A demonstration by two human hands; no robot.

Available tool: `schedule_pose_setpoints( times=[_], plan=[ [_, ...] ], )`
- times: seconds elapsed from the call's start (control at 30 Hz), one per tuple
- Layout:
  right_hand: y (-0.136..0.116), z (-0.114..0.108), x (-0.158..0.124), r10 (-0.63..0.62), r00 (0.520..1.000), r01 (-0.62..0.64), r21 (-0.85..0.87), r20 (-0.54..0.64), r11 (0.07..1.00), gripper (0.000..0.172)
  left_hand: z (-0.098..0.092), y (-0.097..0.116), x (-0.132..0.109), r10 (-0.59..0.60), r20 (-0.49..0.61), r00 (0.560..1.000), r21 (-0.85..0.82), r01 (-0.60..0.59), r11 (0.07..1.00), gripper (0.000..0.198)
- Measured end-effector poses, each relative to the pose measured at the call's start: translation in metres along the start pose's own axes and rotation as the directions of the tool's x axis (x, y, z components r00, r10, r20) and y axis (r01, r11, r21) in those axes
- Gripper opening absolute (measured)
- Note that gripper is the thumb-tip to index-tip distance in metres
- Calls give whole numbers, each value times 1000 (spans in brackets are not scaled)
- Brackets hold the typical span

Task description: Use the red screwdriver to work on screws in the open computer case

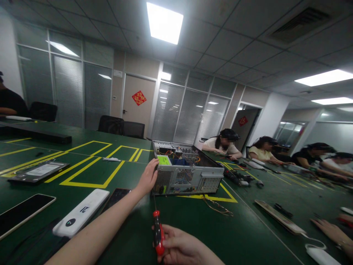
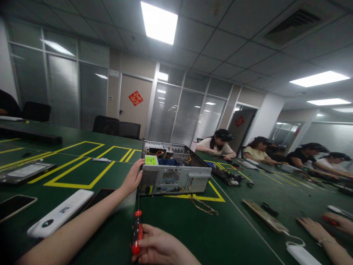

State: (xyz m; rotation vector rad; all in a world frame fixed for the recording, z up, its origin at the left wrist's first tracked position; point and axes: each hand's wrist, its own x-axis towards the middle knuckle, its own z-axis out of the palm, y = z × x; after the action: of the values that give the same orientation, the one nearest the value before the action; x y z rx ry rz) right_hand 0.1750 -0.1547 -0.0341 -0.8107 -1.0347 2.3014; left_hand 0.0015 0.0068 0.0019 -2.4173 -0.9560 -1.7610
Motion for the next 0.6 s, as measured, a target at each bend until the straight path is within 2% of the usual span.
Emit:
schedule_pose_setpoints(
  times=[0.13, 0.23, 0.43, 0.6],
  plan=[
    [0, -1, 0, -27, 993, 30, 22, -114, 999, 42, 0, 0, 0, -4, 2, 1000, -1, 4, 1000, 37],
    [2, -4, 2, -46, 987, 46, -2, -157, 999, 39, -1, 1, 0, -7, 8, 1000, -2, 7, 1000, 37],
    [-2, -7, -2, -51, 996, 51, -3, -74, 999, 45, -2, 2, 0, -13, 7, 1000, -9, 13, 1000, 37],
    [-3, -6, 0, 25, 998, -23, -39, 55, 999, 70, -1, 1, 0, -12, 8, 1000, -6, 12, 1000, 37]
  ],
)
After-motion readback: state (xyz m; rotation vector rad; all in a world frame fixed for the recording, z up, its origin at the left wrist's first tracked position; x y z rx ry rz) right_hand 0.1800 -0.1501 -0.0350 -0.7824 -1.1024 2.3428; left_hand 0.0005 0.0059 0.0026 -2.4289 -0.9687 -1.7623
